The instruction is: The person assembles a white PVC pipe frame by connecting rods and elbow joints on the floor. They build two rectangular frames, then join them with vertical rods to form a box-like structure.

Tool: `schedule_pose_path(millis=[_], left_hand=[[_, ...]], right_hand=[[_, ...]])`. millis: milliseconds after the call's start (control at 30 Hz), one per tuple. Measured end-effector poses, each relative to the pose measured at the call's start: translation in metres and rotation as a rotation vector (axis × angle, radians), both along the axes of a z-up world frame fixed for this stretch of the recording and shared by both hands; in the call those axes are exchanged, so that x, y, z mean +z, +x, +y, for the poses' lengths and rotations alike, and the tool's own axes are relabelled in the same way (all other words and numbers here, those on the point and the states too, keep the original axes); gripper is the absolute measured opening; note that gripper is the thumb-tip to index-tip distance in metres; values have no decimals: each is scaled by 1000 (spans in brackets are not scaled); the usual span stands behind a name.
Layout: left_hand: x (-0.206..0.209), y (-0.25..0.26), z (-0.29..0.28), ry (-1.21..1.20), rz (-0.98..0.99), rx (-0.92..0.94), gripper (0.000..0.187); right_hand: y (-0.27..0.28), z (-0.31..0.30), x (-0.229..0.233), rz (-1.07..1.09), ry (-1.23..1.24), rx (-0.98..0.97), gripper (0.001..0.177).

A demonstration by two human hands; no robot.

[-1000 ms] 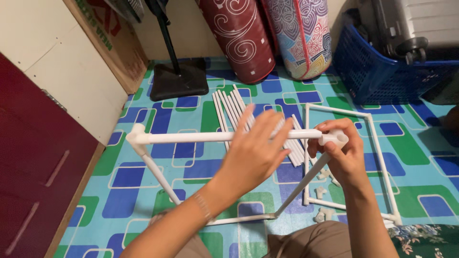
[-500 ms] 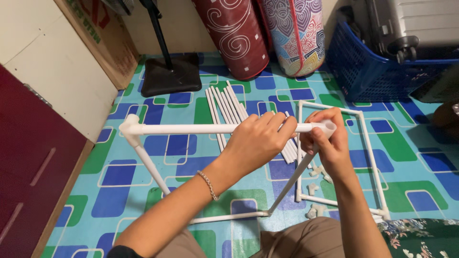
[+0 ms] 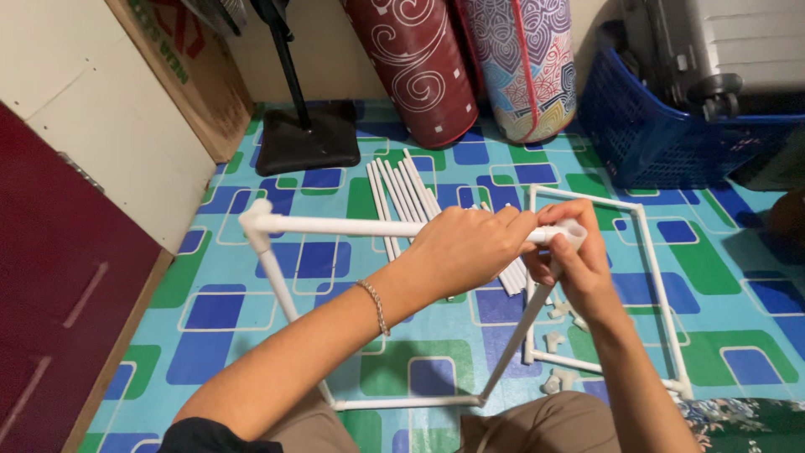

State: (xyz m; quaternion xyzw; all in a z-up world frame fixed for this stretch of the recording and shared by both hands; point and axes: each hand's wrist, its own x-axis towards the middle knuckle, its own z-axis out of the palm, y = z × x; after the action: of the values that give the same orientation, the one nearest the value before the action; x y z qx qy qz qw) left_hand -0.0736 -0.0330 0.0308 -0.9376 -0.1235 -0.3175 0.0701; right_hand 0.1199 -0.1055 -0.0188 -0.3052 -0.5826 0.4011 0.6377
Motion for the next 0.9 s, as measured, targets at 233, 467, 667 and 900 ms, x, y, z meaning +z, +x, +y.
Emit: schedule_pose_path(millis=[233,467,667,900], left_hand=[[6,-9,34,-132,81,63,39],[-20,-7,33,-22,-40,27,44],[-6,-12,7,62,-204,160,45],[-12,-175,64,-577,-1007,341,62]], right_hand=[[-11,1,-7,-92,133,-253,26],[-4,9,-28,-104,144,-335,23],[2,15,-24,-22,114,-202,28],[24,21,-27,21,72,-112,31]])
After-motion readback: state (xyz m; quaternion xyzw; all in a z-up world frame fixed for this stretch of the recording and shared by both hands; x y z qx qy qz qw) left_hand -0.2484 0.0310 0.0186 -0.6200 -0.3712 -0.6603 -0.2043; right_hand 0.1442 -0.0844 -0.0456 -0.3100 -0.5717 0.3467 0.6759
